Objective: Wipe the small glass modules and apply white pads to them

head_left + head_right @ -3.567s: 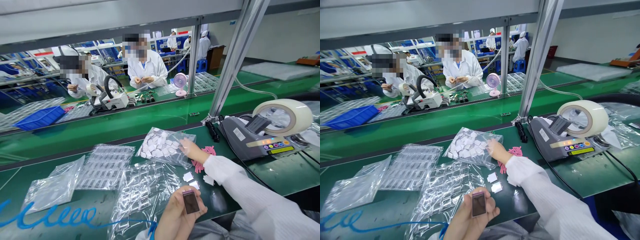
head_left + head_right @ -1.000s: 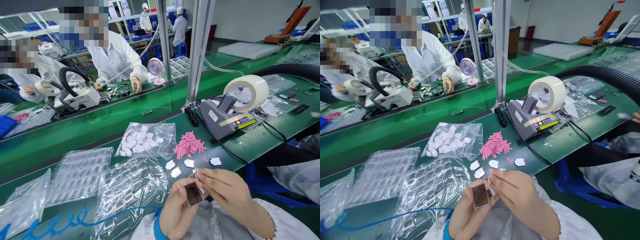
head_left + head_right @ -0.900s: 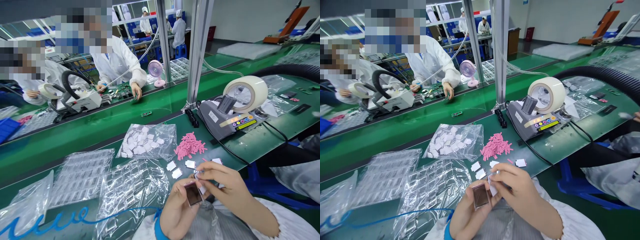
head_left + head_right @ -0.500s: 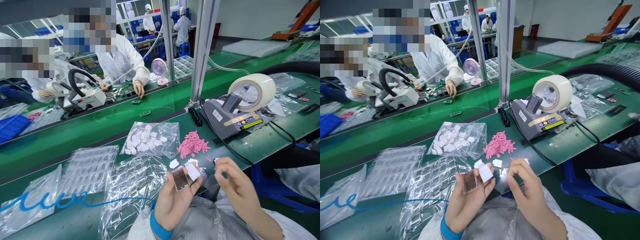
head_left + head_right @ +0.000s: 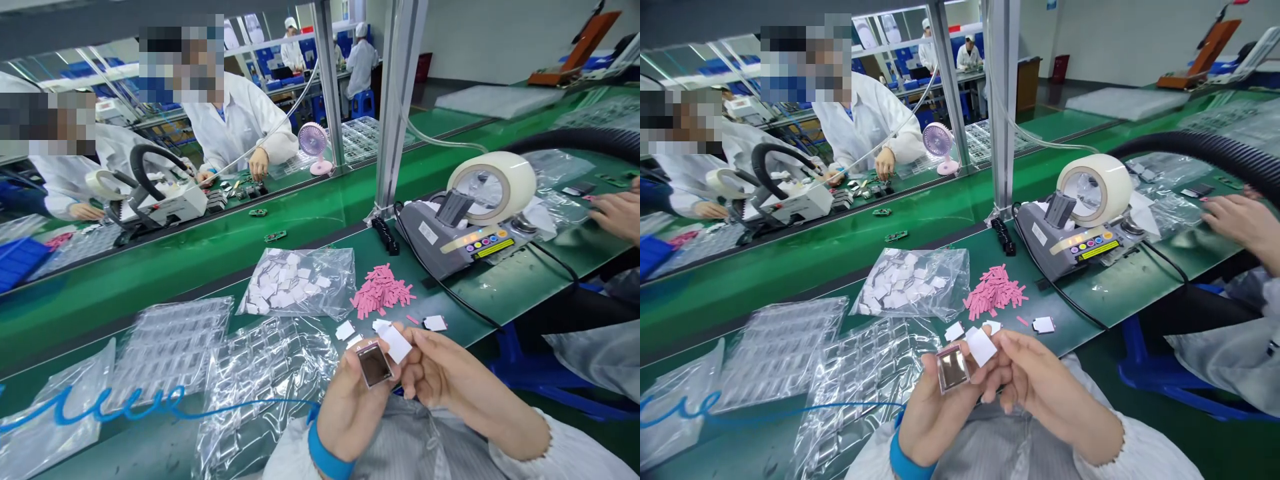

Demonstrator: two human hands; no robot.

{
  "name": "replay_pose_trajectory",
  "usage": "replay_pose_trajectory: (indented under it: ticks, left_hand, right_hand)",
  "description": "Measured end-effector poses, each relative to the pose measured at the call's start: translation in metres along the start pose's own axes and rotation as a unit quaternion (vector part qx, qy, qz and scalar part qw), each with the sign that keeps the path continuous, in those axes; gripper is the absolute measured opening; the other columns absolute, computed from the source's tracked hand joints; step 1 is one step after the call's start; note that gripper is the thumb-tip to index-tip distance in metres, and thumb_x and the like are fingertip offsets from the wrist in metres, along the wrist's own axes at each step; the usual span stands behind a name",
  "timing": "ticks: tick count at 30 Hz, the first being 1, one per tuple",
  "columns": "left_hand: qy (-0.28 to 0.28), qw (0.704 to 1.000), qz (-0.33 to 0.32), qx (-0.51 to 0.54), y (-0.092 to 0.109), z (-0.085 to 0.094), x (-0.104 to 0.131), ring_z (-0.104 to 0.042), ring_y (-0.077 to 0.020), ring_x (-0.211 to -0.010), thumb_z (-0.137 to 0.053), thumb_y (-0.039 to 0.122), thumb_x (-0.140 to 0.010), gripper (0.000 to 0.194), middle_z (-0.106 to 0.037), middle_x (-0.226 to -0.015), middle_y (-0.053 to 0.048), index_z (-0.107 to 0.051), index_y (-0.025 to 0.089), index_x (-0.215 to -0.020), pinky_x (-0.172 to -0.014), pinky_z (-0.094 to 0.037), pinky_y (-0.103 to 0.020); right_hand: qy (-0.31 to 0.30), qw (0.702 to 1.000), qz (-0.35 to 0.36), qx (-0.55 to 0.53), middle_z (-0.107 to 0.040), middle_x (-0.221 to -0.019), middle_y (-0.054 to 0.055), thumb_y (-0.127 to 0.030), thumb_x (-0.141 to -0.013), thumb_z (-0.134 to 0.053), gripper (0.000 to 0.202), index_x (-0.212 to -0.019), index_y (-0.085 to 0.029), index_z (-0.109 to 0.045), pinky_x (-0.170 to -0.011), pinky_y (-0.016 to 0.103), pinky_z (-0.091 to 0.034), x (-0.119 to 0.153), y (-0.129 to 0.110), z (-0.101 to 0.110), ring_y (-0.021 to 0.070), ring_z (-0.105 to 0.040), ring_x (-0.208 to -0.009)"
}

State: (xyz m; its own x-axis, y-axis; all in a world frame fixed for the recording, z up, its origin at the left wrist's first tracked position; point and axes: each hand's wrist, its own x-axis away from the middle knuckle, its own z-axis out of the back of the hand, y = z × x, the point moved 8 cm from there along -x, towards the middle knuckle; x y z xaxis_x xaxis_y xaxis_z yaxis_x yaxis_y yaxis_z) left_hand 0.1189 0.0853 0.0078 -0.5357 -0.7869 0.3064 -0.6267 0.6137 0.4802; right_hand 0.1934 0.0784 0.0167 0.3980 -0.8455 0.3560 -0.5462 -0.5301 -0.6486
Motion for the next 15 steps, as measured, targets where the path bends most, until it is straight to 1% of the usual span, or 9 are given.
replay_pose_trajectory:
  ticks: [2,6,8,10,11,12,13,14,15]
  left_hand:
    - [-0.012,1.000,-0.009,0.011,-0.001,-0.001,-0.001,-0.053,-0.0157,-0.061,-0.063,0.059,-0.067,0.044,-0.058,-0.069,-0.001,-0.066,0.018,-0.081,-0.066,-0.040,-0.036]
    - [-0.019,0.999,-0.012,0.044,0.000,-0.003,-0.001,-0.054,-0.0160,-0.065,-0.065,0.056,-0.067,0.043,-0.058,-0.069,-0.001,-0.066,0.015,-0.078,-0.070,-0.038,-0.034]
    - [-0.020,0.998,-0.001,0.059,0.002,-0.005,-0.001,-0.056,-0.0179,-0.073,-0.066,0.056,-0.067,0.044,-0.062,-0.079,-0.004,-0.067,0.014,-0.078,-0.075,-0.039,-0.035]
    - [-0.020,0.997,0.031,0.074,0.001,-0.007,0.000,-0.056,-0.0227,-0.092,-0.065,0.056,-0.068,0.043,-0.063,-0.102,-0.008,-0.068,0.014,-0.080,-0.083,-0.039,-0.038]
    - [-0.019,0.995,0.056,0.079,-0.001,-0.008,0.001,-0.054,-0.0250,-0.101,-0.064,0.056,-0.069,0.043,-0.062,-0.110,-0.009,-0.068,0.015,-0.081,-0.086,-0.039,-0.040]
    - [-0.016,0.993,0.083,0.084,-0.005,-0.008,0.003,-0.051,-0.0262,-0.107,-0.063,0.056,-0.070,0.043,-0.061,-0.112,-0.009,-0.067,0.015,-0.083,-0.087,-0.039,-0.042]
    - [-0.013,0.990,0.110,0.088,-0.010,-0.007,0.004,-0.051,-0.0266,-0.109,-0.062,0.057,-0.070,0.044,-0.063,-0.107,-0.009,-0.067,0.016,-0.084,-0.087,-0.039,-0.043]
    - [-0.009,0.987,0.133,0.088,-0.015,-0.007,0.005,-0.053,-0.0262,-0.106,-0.062,0.058,-0.070,0.045,-0.065,-0.097,-0.008,-0.067,0.015,-0.084,-0.086,-0.039,-0.045]
    - [-0.004,0.985,0.149,0.086,-0.020,-0.007,0.006,-0.056,-0.0248,-0.099,-0.062,0.059,-0.069,0.047,-0.065,-0.085,-0.006,-0.067,0.015,-0.084,-0.085,-0.040,-0.046]
  right_hand:
    - [-0.007,0.999,-0.017,-0.049,-0.065,-0.078,0.003,-0.041,-0.089,-0.054,0.025,-0.094,-0.017,-0.060,-0.047,0.012,-0.045,-0.001,0.002,-0.005,0.0083,-0.063,-0.065]
    - [0.004,0.998,-0.004,-0.064,-0.066,-0.080,0.002,-0.035,-0.086,-0.060,0.017,-0.092,-0.019,-0.065,-0.051,0.012,-0.047,-0.002,0.005,0.000,0.0075,-0.063,-0.067]
    - [0.017,0.999,0.026,-0.017,-0.067,-0.087,0.004,-0.034,-0.086,-0.060,0.017,-0.094,-0.020,-0.065,-0.054,0.014,-0.050,-0.001,0.001,0.008,0.0087,-0.062,-0.070]
    - [0.054,0.991,0.102,0.062,-0.068,-0.092,0.004,-0.033,-0.085,-0.061,0.018,-0.099,-0.023,-0.065,-0.056,0.016,-0.052,0.004,-0.016,0.021,0.0100,-0.063,-0.070]
    - [0.080,0.977,0.160,0.117,-0.068,-0.093,0.003,-0.032,-0.083,-0.063,0.017,-0.099,-0.025,-0.065,-0.058,0.018,-0.053,0.009,-0.031,0.026,0.0109,-0.064,-0.072]
    - [0.104,0.952,0.225,0.181,-0.069,-0.093,0.003,-0.031,-0.081,-0.066,0.016,-0.096,-0.027,-0.066,-0.060,0.020,-0.054,0.015,-0.048,0.029,0.0124,-0.065,-0.074]
    - [0.114,0.916,0.287,0.257,-0.070,-0.092,0.002,-0.028,-0.079,-0.068,0.014,-0.093,-0.028,-0.067,-0.064,0.022,-0.056,0.023,-0.065,0.026,0.0141,-0.066,-0.077]
    - [0.103,0.872,0.338,0.339,-0.070,-0.091,0.002,-0.025,-0.079,-0.068,0.013,-0.091,-0.028,-0.068,-0.067,0.024,-0.056,0.029,-0.080,0.017,0.0156,-0.067,-0.081]
    - [0.071,0.823,0.373,0.423,-0.071,-0.093,0.002,-0.022,-0.080,-0.066,0.013,-0.091,-0.029,-0.069,-0.071,0.026,-0.057,0.033,-0.090,0.003,0.0167,-0.067,-0.085]
